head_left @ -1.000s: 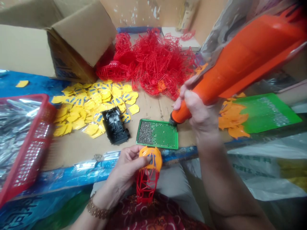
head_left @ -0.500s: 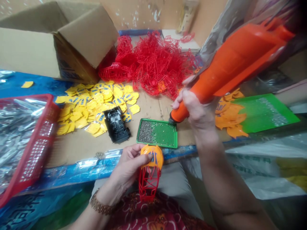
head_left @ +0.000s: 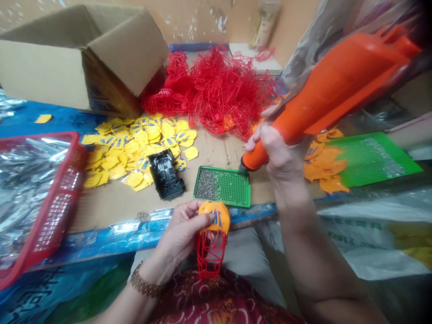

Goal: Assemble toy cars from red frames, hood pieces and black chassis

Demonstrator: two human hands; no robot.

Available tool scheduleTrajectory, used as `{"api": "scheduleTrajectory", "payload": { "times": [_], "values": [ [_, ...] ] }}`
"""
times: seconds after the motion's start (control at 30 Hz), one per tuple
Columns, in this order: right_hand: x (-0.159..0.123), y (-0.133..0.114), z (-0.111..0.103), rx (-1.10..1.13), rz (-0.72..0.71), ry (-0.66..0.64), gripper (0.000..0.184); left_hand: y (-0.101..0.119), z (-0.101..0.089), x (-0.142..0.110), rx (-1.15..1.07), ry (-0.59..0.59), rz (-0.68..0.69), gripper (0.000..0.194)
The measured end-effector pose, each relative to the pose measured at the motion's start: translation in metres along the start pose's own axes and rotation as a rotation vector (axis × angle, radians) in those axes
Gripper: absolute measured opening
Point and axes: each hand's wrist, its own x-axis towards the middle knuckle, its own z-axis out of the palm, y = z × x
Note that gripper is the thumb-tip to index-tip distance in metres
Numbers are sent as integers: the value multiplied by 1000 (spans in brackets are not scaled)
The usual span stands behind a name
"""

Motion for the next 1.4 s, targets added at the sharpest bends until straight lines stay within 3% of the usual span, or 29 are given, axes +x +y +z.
{"api": "scheduleTrajectory", "payload": {
  "times": [0.27, 0.5, 0.7, 0.9, 1.07, 1.27, 1.4],
  "values": [
    [0, -15, -1, 25, 33, 12, 23, 1, 8, 0, -51, 35, 1, 37],
    [-5, -53, 4, 161, 85, 49, 21, 0, 15, 0, -129, 47, 46, 33],
    [-15, -75, 10, 183, 57, -13, 13, -3, 16, -1, -135, 50, 60, 31],
    [-28, -90, 17, 184, 207, -30, 15, -7, 15, 0, -159, 66, 138, 26],
    [-33, -98, 28, 198, 191, 7, 14, -8, 17, -2, -145, 89, 175, 25],
    [-38, -99, 34, 197, 314, 6, 20, -7, 20, -4, -158, 55, 137, 25],
    [-41, -94, 35, 226, 311, -13, 21, -5, 21, -5, -167, 62, 117, 24]
  ]
}}
